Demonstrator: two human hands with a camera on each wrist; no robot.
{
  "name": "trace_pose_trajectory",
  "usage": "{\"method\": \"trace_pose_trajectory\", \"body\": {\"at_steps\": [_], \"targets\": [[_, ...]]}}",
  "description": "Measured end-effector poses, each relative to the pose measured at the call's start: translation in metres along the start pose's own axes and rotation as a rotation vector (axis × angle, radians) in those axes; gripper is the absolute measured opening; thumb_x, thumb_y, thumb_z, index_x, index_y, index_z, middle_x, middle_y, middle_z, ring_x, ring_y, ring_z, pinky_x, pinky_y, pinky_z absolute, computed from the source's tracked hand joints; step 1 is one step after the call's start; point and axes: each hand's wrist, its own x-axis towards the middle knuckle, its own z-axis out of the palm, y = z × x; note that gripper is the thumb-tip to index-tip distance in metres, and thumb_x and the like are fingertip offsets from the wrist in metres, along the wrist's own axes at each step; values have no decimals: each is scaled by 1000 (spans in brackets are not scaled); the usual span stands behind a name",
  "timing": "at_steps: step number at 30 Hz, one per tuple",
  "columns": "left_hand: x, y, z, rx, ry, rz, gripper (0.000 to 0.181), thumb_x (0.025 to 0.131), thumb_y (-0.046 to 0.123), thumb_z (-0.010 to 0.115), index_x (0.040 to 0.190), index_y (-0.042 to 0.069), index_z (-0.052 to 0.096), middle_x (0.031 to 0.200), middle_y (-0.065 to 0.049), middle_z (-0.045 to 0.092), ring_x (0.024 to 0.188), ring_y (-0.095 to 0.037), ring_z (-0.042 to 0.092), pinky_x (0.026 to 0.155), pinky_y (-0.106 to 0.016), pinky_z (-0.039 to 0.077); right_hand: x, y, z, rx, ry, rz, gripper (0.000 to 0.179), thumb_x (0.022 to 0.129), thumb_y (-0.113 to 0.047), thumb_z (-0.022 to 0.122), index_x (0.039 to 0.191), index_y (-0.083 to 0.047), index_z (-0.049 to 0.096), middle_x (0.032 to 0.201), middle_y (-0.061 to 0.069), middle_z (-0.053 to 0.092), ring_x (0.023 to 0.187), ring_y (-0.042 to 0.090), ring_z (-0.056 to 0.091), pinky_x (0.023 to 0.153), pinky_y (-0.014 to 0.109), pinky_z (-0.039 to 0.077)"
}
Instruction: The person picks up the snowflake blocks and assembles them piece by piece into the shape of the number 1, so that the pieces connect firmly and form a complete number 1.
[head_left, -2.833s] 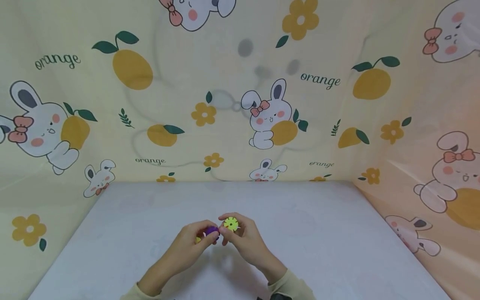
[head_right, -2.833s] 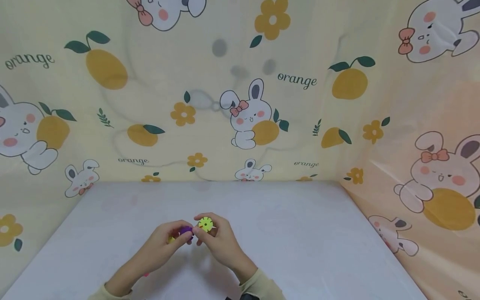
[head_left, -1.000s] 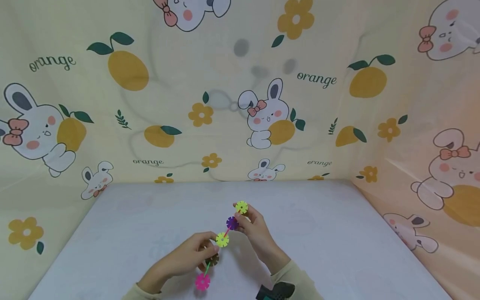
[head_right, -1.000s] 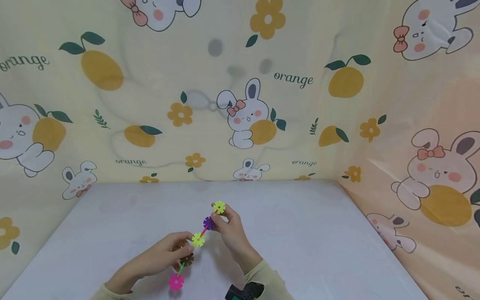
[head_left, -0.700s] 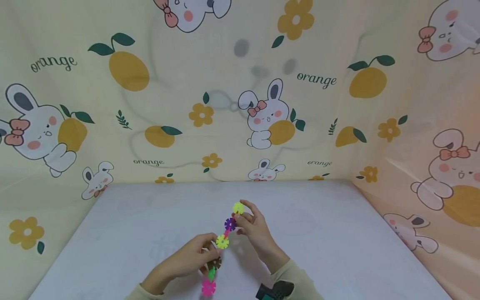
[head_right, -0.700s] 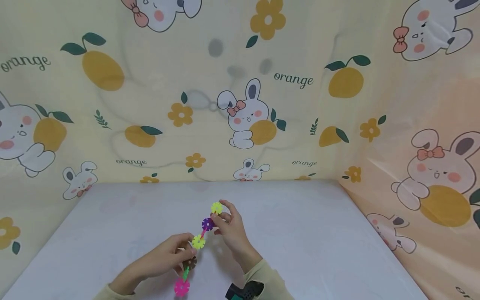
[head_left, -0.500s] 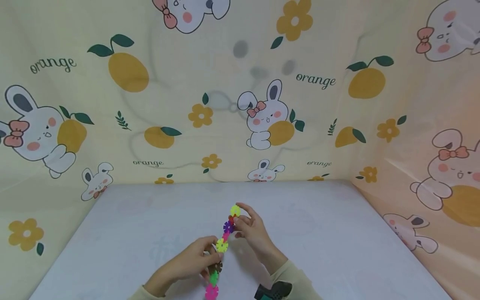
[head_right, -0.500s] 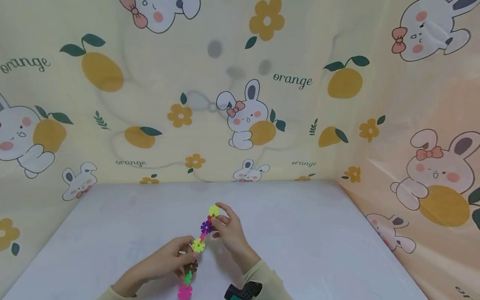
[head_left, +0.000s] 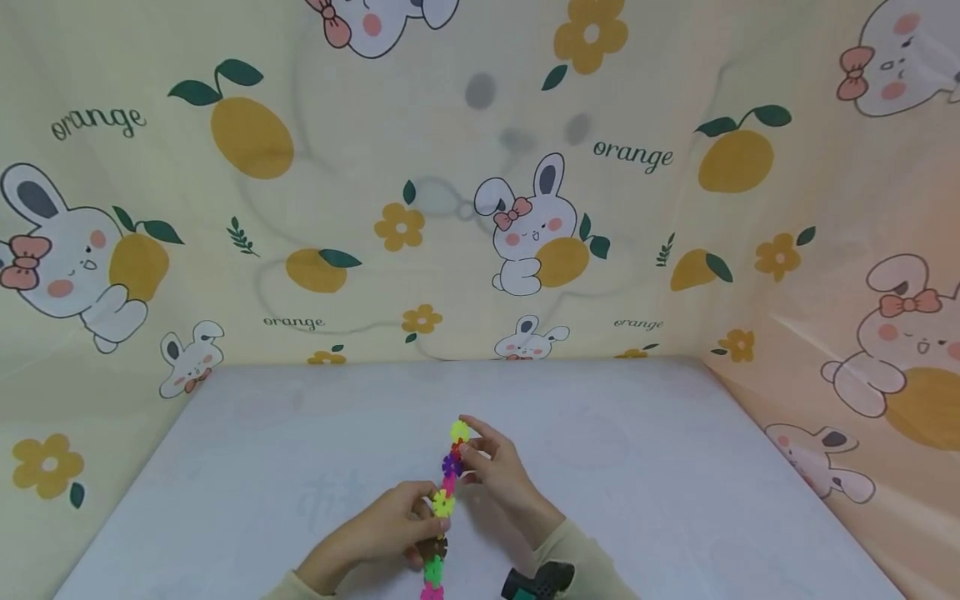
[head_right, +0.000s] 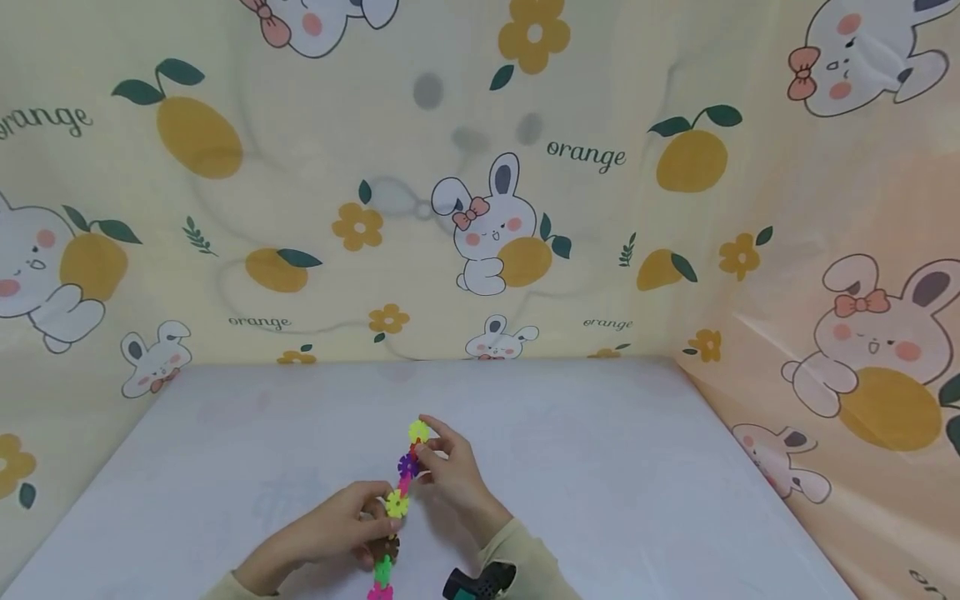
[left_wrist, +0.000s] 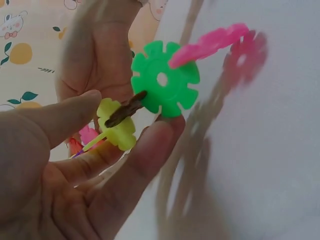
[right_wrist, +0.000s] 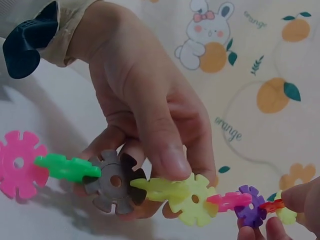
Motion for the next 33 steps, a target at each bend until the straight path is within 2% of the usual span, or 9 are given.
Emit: {"method": "trace_pose_trajectory", "body": {"at_steps": [6, 9, 13, 17, 20, 22, 25, 28, 33], "targets": [[2, -5, -7, -55, -21, -21, 20, 100, 17, 62, 107, -1, 60, 83, -15, 76, 57, -11, 65, 53, -25, 56, 2, 5, -1, 20, -50, 13, 56, 105, -15, 54, 156, -8, 34, 110, 10, 57, 86, 11, 63, 78, 30, 58], [1, -6, -9, -71, -24, -19, 20, 99, 15, 60, 110, -3, 62, 81, -17, 76, 55, -10, 64, 52, -25, 56, 4, 7, -3, 30, -90, 14, 61, 105, -19, 55, 158, -8, 29, 118, 17, 59, 91, 11, 63, 83, 31, 58], [0, -6, -10, -64, -23, -18, 24, 99, 13, 59, 114, -6, 62, 75, -19, 74, 53, -9, 64, 52, -25, 56, 5, 9, -4, 29, -147, 21, 67, 105, -25, 54, 161, -8, 21, 138, 29, 55, 105, 17, 66, 92, 35, 58], [-2, -6, -11, -37, -32, -38, 29, 100, 17, 61, 117, -6, 65, 73, -22, 73, 50, -9, 62, 49, -24, 54, 6, 11, -2, 3, -183, 40, 67, 106, -31, 52, 160, -5, 21, 149, 30, 48, 121, 29, 64, 100, 39, 55], [-3, -6, -12, -2, -41, -40, 28, 101, 21, 60, 113, -2, 69, 71, -22, 72, 49, -10, 61, 47, -23, 50, 5, 12, -1, -7, -197, 56, 67, 106, -34, 52, 160, -4, 23, 152, 29, 45, 124, 26, 62, 103, 39, 54], [-3, -5, -13, 26, -44, -29, 27, 102, 23, 59, 106, 0, 72, 69, -20, 70, 51, -10, 59, 46, -22, 47, 5, 12, 1, -7, -208, 60, 68, 106, -34, 52, 160, -4, 24, 153, 29, 44, 113, 21, 64, 101, 35, 54], [-3, -4, -15, 66, -52, -14, 29, 103, 25, 56, 96, 2, 73, 66, -14, 66, 54, -11, 57, 47, -22, 42, 5, 14, 2, -16, -218, 62, 67, 106, -33, 51, 160, -4, 24, 154, 29, 43, 110, 15, 61, 97, 31, 53], [-4, -3, -18, 81, -59, -14, 31, 103, 25, 55, 94, 2, 73, 71, -5, 65, 56, -12, 57, 47, -21, 41, 5, 15, 3, -26, -214, 66, 65, 106, -33, 51, 159, -4, 26, 155, 30, 41, 123, 26, 61, 101, 36, 54], [-5, -2, -19, 105, -55, -18, 31, 103, 25, 55, 93, 2, 74, 78, -5, 69, 55, -10, 53, 47, -21, 38, 4, 15, 6, -28, -213, 84, 62, 106, -31, 51, 158, -5, 30, 157, 31, 36, 137, 39, 51, 103, 43, 53]]}}
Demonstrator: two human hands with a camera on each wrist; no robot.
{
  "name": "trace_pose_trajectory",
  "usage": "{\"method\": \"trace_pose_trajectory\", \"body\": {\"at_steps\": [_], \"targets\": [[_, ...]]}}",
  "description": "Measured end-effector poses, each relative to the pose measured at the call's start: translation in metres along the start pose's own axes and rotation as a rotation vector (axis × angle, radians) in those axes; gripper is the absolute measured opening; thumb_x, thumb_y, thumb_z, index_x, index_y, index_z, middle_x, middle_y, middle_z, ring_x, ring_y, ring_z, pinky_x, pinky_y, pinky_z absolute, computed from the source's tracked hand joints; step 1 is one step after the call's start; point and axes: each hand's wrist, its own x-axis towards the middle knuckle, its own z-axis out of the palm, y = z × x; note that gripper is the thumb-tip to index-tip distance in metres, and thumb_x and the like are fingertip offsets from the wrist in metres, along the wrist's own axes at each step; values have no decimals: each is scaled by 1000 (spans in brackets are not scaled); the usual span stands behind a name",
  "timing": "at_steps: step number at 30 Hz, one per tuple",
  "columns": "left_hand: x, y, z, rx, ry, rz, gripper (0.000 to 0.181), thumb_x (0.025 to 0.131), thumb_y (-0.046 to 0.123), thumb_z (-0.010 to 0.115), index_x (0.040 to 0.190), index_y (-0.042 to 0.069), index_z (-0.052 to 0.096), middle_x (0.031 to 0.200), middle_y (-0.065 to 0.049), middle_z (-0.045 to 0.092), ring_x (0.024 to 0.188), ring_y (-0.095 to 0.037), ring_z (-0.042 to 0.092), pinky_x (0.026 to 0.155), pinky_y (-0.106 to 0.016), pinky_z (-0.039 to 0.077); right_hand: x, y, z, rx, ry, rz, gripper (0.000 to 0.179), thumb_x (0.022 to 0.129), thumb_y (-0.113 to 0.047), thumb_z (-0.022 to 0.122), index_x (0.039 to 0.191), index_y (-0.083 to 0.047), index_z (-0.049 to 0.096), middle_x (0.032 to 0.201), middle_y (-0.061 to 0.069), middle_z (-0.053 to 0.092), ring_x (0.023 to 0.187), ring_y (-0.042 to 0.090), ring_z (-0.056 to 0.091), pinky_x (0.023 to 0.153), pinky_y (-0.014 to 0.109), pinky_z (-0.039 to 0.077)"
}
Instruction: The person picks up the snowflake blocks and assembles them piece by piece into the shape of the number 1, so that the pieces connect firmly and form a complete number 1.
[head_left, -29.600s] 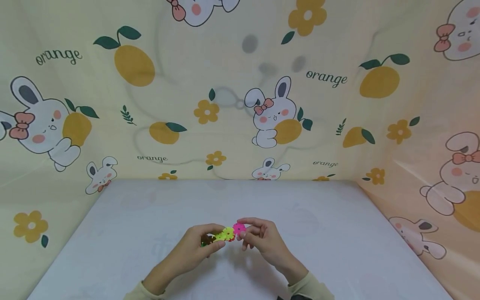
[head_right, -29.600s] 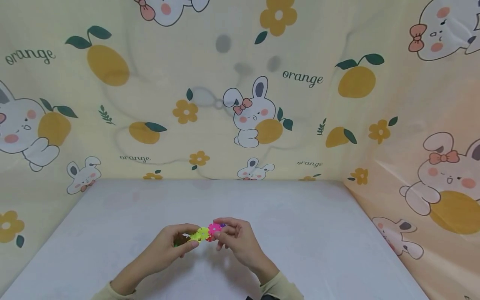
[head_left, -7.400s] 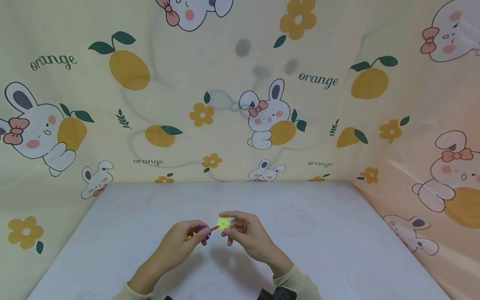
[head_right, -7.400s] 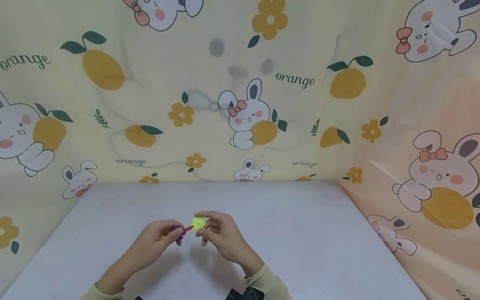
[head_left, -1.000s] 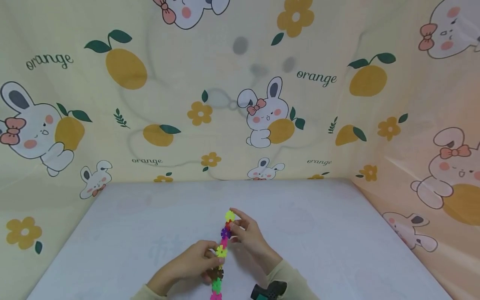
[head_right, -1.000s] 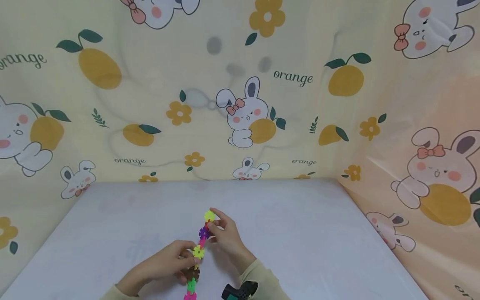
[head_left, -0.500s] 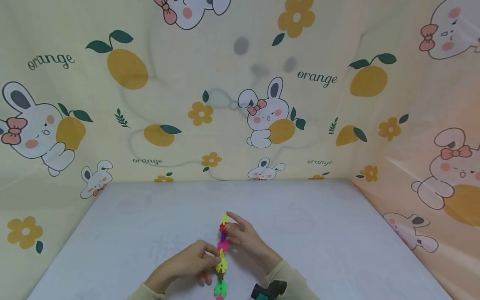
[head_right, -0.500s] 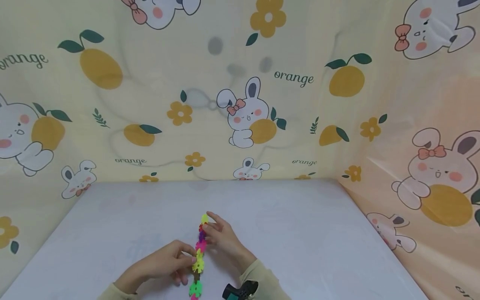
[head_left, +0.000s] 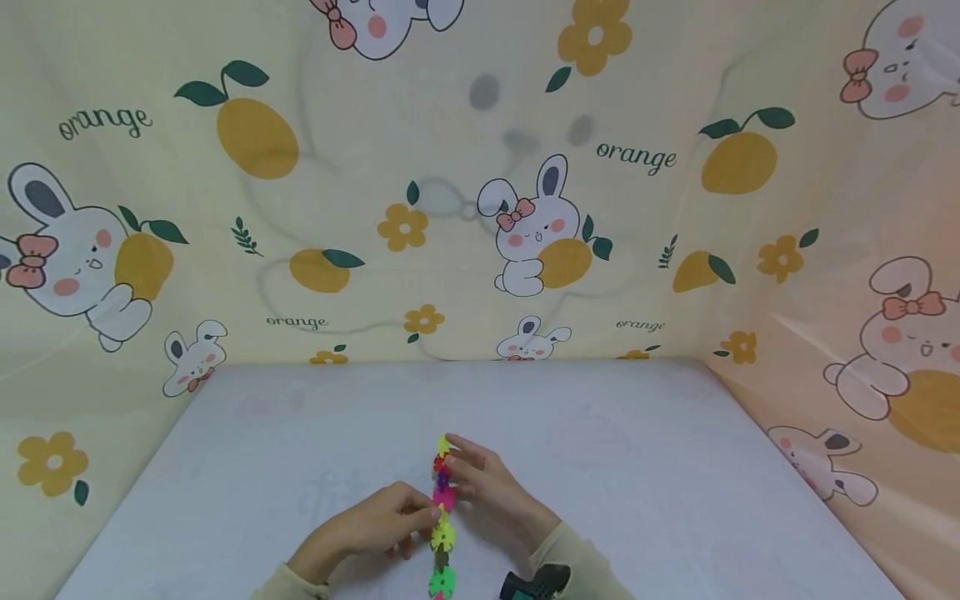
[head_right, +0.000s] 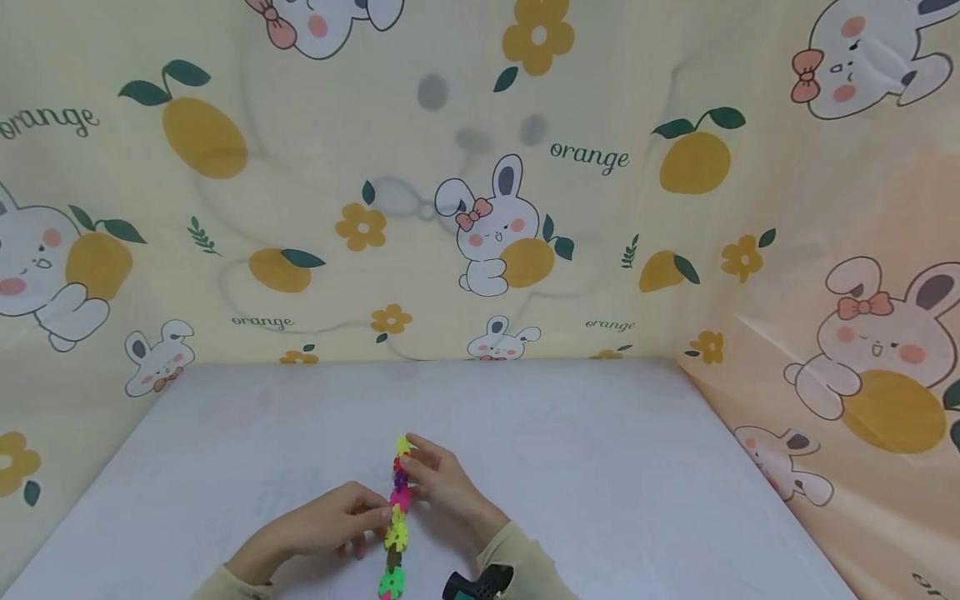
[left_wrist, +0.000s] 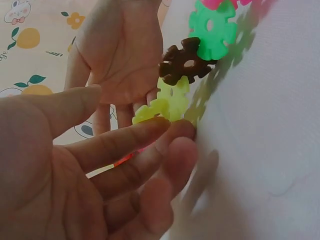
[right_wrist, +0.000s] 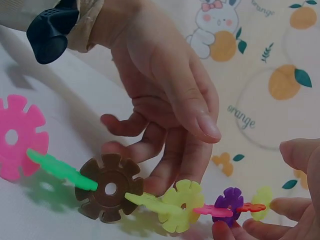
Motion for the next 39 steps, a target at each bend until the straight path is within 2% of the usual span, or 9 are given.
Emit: {"method": "trace_pose_trajectory", "body": {"at_steps": [6, 13, 18, 22, 30, 35, 39], "targets": [[-1, 1, 0, 30, 20, -8, 34, 103, 26, 55, 88, 2, 74, 76, -5, 68, 49, -8, 47, 46, -21, 36, 0, 1, 3, -21, -31, -17, 58, 107, -27, 51, 155, -1, 34, 158, 29, 35, 137, 34, 51, 99, 38, 56], [-2, 3, 0, 31, 26, 1, 38, 104, 25, 55, 85, -1, 74, 80, -9, 72, 47, -8, 48, 45, -21, 35, 0, 3, 3, -46, -65, -42, 56, 108, -27, 48, 153, 4, 36, 159, 27, 35, 138, 37, 51, 98, 36, 56], [-1, 1, 1, 20, 17, 5, 38, 105, 25, 53, 87, 1, 75, 79, -13, 74, 45, -8, 51, 43, -19, 31, 1, 4, 4, -34, -63, -35, 54, 108, -28, 47, 152, 3, 39, 159, 26, 37, 142, 38, 46, 101, 40, 54], [0, 0, 0, 16, 15, -1, 38, 105, 28, 53, 88, 2, 76, 80, -11, 74, 45, -8, 53, 42, -19, 30, 0, 4, 3, -30, -60, -35, 54, 109, -30, 46, 151, 3, 40, 159, 25, 38, 143, 38, 44, 103, 41, 54], [2, 0, -3, 12, 25, -3, 40, 106, 28, 53, 88, 0, 75, 82, -10, 74, 47, -9, 54, 44, -19, 35, -1, 3, 1, -35, -33, -21, 52, 108, -31, 49, 148, 3, 45, 154, 24, 45, 136, 36, 52, 99, 40, 56], [0, -2, -7, 44, 65, 7, 37, 105, 27, 54, 90, 0, 74, 80, -10, 73, 51, -11, 55, 46, -22, 40, -1, 3, -3, -77, -9, -20, 50, 107, -31, 50, 145, 2, 48, 150, 23, 51, 130, 33, 57, 97, 42, 57], [-1, -4, -13, 85, 121, 26, 35, 105, 28, 53, 102, 0, 73, 86, -9, 73, 55, -12, 57, 46, -25, 43, -2, 3, -6, -95, 8, -25, 50, 107, -32, 51, 143, 2, 50, 147, 23, 53, 124, 34, 61, 97, 43, 56]]}}
